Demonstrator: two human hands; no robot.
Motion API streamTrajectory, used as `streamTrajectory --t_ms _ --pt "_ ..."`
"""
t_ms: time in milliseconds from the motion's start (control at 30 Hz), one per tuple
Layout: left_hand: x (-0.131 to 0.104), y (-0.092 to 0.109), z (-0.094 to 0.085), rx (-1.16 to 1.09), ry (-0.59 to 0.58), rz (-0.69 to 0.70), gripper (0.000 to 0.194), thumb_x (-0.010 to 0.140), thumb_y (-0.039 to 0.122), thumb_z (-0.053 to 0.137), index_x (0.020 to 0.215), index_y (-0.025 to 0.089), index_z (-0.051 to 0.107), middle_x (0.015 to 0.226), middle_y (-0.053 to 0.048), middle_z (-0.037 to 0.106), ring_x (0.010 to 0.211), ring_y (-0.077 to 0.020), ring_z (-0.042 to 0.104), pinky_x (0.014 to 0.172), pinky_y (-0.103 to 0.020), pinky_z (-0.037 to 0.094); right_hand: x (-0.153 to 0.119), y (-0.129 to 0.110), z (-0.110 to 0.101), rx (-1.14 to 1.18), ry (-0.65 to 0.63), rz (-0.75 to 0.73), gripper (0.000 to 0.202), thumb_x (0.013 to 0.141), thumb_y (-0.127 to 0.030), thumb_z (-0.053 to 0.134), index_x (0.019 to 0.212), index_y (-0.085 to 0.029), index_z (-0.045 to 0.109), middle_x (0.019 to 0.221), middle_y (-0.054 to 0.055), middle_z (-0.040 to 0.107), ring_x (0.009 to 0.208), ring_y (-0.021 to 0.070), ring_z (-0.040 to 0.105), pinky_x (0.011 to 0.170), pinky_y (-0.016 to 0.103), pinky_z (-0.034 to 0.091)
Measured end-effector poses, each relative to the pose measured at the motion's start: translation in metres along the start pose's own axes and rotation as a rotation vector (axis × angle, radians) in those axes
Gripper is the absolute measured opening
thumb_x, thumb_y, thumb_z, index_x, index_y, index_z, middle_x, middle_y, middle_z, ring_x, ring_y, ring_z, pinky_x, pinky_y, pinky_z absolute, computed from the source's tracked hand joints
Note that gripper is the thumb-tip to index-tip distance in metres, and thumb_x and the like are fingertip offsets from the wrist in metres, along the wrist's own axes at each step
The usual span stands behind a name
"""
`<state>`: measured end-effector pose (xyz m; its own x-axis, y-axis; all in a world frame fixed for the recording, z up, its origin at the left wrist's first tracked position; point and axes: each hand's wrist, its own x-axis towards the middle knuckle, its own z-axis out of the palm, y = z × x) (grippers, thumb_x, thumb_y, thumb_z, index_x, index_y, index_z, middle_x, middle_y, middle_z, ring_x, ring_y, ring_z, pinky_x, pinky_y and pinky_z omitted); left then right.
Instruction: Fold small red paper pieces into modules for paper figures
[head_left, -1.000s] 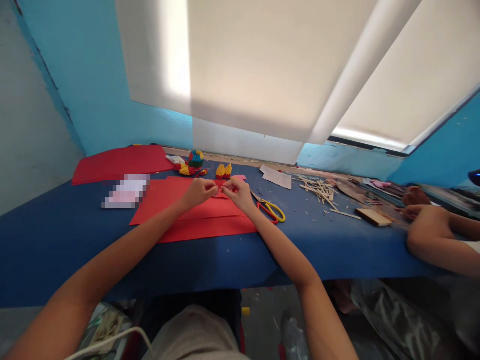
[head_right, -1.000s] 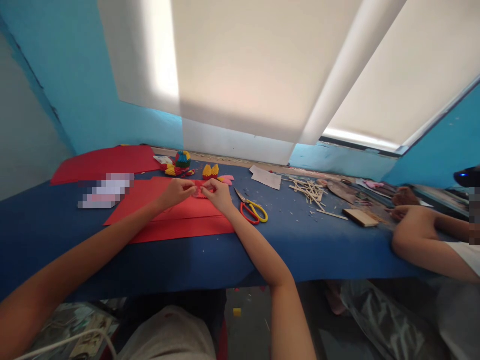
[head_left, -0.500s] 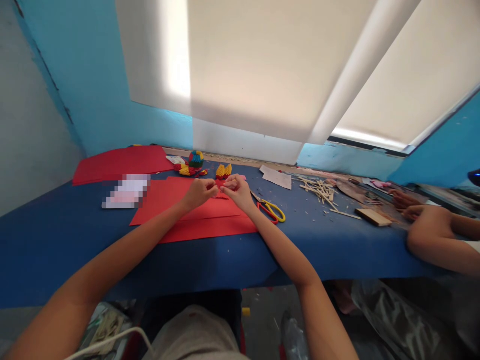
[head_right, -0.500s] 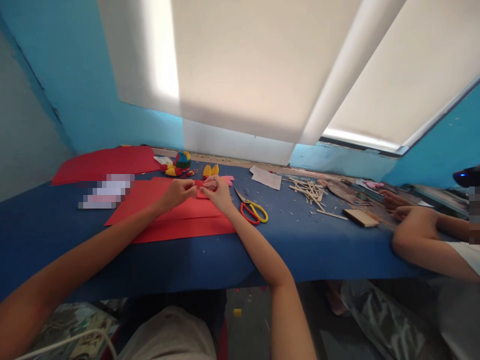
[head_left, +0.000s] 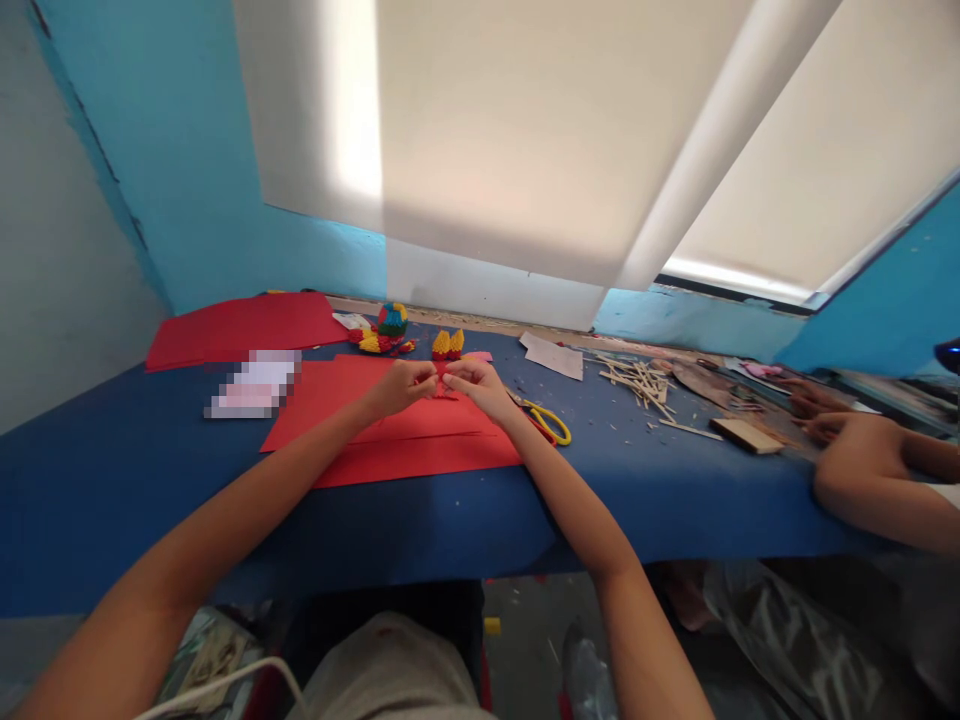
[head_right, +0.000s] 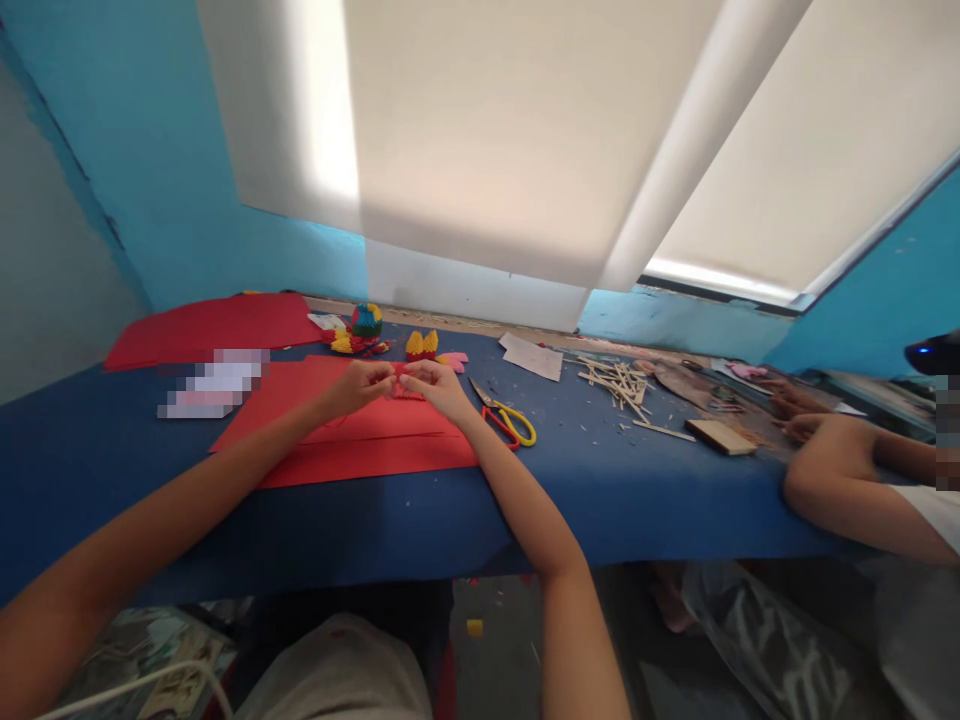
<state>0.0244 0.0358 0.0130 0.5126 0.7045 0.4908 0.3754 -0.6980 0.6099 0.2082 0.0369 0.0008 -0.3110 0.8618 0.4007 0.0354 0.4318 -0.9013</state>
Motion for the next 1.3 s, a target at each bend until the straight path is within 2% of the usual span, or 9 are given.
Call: streamTrajectory --t_ms 100,233,367,567,667,767,967,1133,1300 --pt "0.000 -0.002 0.003 0.045 -0.016 0.015 0.029 0.082 0.030 0.041 0.065 0.014 0.058 0.061 0.000 0.059 0.055 -0.0106 0.049 0.054 -0.021 0.035 0.000 0.001 0.000 -0.121 -0.019 -0.064 0.027 0.073 -0.042 0.066 0.076 -0.017 0.059 0.067 -0.001 0.060 0.061 0.0118 0.058 0.059 0.025 0.046" --pt "-0.001 -0.002 0.005 0.088 0.000 0.032 0.036 0.085 0.042 0.045 0.067 0.014 0.059 0.061 0.000 0.058 0.058 -0.0113 0.048 0.055 -0.021 0.035 -0.001 0.004 -0.001 -0.258 -0.042 -0.078 0.022 0.080 -0.039 0.058 0.076 -0.018 0.055 0.069 -0.001 0.058 0.061 0.0115 0.054 0.057 0.025 0.043" --pt "0.000 -0.005 0.006 0.060 -0.046 0.065 0.033 0.088 0.038 0.043 0.073 0.015 0.060 0.066 0.000 0.059 0.062 -0.0120 0.051 0.058 -0.021 0.037 -0.001 0.008 -0.002 -0.287 -0.107 -0.075 0.024 0.084 -0.041 0.051 0.075 -0.018 0.052 0.070 0.000 0.057 0.064 0.0127 0.055 0.064 0.027 0.045" --pt "0.002 -0.014 0.005 0.175 0.033 0.082 0.031 0.088 0.034 0.044 0.065 0.015 0.055 0.059 0.000 0.053 0.056 -0.0115 0.046 0.054 -0.021 0.033 0.000 0.010 0.001 -0.223 -0.030 -0.080 0.030 0.084 -0.048 0.052 0.081 -0.018 0.054 0.075 0.001 0.060 0.065 0.0125 0.058 0.063 0.026 0.048" --pt "0.002 -0.015 0.003 0.175 0.058 0.102 0.028 0.086 0.032 0.047 0.066 0.016 0.056 0.060 0.001 0.055 0.056 -0.0113 0.046 0.053 -0.021 0.032 -0.001 0.008 0.001 -0.232 0.000 -0.133 0.029 0.082 -0.045 0.057 0.095 -0.018 0.055 0.077 0.001 0.062 0.065 0.0135 0.060 0.062 0.026 0.048" --pt "0.002 -0.014 0.003 0.158 0.057 0.115 0.025 0.085 0.030 0.048 0.066 0.016 0.057 0.059 0.001 0.056 0.056 -0.0113 0.047 0.053 -0.021 0.032 -0.003 0.007 -0.001 -0.299 0.052 -0.191 0.028 0.078 -0.038 0.063 0.097 -0.020 0.055 0.078 0.002 0.064 0.071 0.0166 0.062 0.064 0.028 0.048" --pt "0.003 -0.015 0.005 0.219 0.079 0.114 0.028 0.084 0.029 0.047 0.060 0.016 0.052 0.055 0.000 0.053 0.053 -0.0117 0.046 0.052 -0.022 0.030 -0.003 0.007 -0.004 -0.332 -0.048 -0.167 0.028 0.080 -0.034 0.059 0.103 -0.019 0.052 0.079 0.002 0.064 0.069 0.0163 0.062 0.062 0.028 0.047" --pt "0.003 -0.011 0.003 0.153 0.049 0.086 0.025 0.083 0.029 0.046 0.063 0.016 0.053 0.058 0.000 0.055 0.055 -0.0115 0.047 0.052 -0.022 0.031 -0.005 0.002 -0.001 -0.411 0.026 -0.217 0.022 0.078 -0.033 0.060 0.095 -0.020 0.055 0.074 0.001 0.063 0.066 0.0147 0.059 0.060 0.026 0.044" --pt "0.002 -0.008 -0.001 0.150 0.077 0.044 0.029 0.083 0.031 0.045 0.059 0.016 0.053 0.054 0.001 0.051 0.053 -0.0109 0.044 0.050 -0.022 0.028 -0.005 0.000 0.001 -0.344 0.031 -0.153 0.028 0.076 -0.037 0.064 0.098 -0.020 0.058 0.069 0.000 0.063 0.061 0.0151 0.058 0.058 0.026 0.044"
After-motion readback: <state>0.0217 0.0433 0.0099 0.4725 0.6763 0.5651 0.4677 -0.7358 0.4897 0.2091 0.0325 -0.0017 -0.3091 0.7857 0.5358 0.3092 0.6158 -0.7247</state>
